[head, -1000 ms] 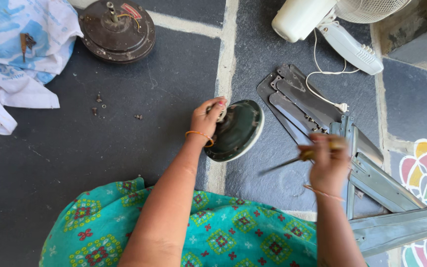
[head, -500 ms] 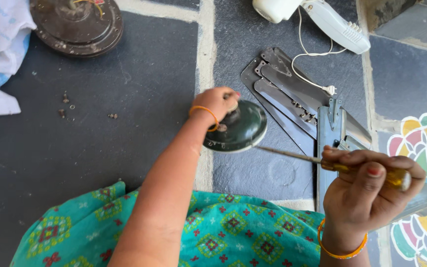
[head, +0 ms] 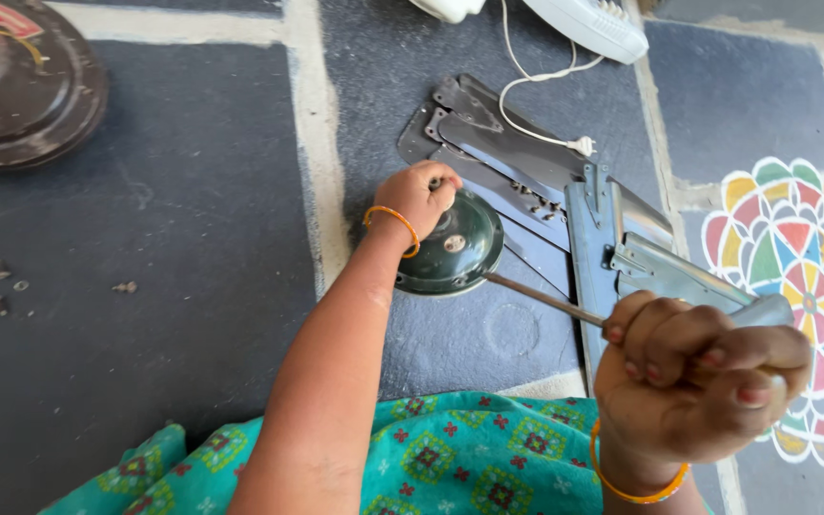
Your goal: The person uses a screwdriver to remove screws from a fan blade and the motor housing. They detach the blade and then proceed to unscrew the motor cover, separating the components on the floor.
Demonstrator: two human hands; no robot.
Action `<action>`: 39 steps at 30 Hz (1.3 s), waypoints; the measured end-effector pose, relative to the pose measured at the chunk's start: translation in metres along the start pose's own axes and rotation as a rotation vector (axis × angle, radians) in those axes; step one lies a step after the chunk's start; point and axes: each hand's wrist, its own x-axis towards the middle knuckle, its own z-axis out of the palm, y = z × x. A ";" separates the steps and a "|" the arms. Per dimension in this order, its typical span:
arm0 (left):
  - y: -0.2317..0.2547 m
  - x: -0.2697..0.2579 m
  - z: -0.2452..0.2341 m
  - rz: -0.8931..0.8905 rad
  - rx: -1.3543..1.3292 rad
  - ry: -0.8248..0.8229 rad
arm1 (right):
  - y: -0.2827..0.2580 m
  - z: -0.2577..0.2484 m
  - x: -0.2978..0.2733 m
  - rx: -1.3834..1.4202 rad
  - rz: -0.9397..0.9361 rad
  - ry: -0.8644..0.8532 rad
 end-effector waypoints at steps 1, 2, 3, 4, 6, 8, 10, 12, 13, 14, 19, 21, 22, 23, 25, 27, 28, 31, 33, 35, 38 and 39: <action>0.000 0.002 0.000 -0.008 -0.017 0.007 | 0.001 0.001 0.000 -0.024 0.013 -0.001; -0.002 0.006 -0.001 -0.016 -0.033 0.014 | 0.001 0.001 0.001 -0.041 0.021 -0.005; -0.005 0.010 -0.003 -0.023 -0.048 0.025 | 0.002 0.001 0.002 -0.054 0.027 -0.011; -0.008 0.014 -0.005 -0.053 -0.112 0.032 | 0.002 0.000 0.003 -0.061 0.028 -0.021; -0.016 0.021 -0.011 -0.110 -0.233 0.055 | 0.005 -0.001 0.009 -0.055 0.027 -0.022; -0.023 0.024 -0.016 -0.073 -0.363 0.026 | 0.011 -0.002 0.017 -0.008 0.031 -0.002; -0.028 0.028 -0.019 -0.019 -0.435 0.000 | 0.023 -0.004 0.028 0.104 0.044 0.015; -0.032 0.027 -0.016 0.041 -0.455 -0.031 | 0.031 -0.011 0.036 0.165 0.046 0.056; -0.033 0.026 -0.015 0.011 -0.455 -0.051 | 0.033 -0.016 0.040 0.152 0.040 0.088; -0.034 0.025 -0.014 -0.019 -0.456 -0.071 | 0.034 -0.018 0.038 0.150 0.051 0.123; -0.033 0.030 -0.019 -0.027 -0.502 -0.116 | 0.040 -0.027 0.031 0.191 0.038 0.204; -0.033 0.033 -0.022 -0.060 -0.522 -0.107 | 0.039 -0.031 0.027 0.203 0.025 0.215; -0.032 0.033 -0.024 -0.067 -0.530 -0.105 | 0.039 -0.032 0.028 0.202 0.018 0.215; -0.031 0.035 -0.029 -0.066 -0.540 -0.101 | 0.040 -0.031 0.029 0.206 0.014 0.207; -0.030 0.036 -0.037 -0.091 -0.598 -0.098 | 0.043 -0.026 0.031 0.191 0.051 0.157; -0.029 0.035 -0.043 -0.142 -0.694 -0.101 | 0.050 -0.019 0.032 0.198 0.101 0.127; -0.028 0.035 -0.045 -0.157 -0.707 -0.099 | 0.051 -0.017 0.032 0.206 0.122 0.129; -0.026 0.033 -0.050 -0.191 -0.738 -0.100 | 0.053 -0.016 0.032 0.241 0.147 0.141; -0.026 0.033 -0.052 -0.193 -0.743 -0.103 | 0.053 -0.019 0.033 0.225 0.170 0.166; -0.026 0.032 -0.055 -0.165 -0.756 -0.101 | 0.053 -0.023 0.034 0.220 0.155 0.191; -0.028 0.030 -0.059 -0.180 -0.817 -0.095 | 0.052 -0.027 0.033 0.226 0.066 0.253; -0.029 0.030 -0.061 -0.191 -0.848 -0.090 | 0.054 -0.027 0.034 0.229 0.050 0.264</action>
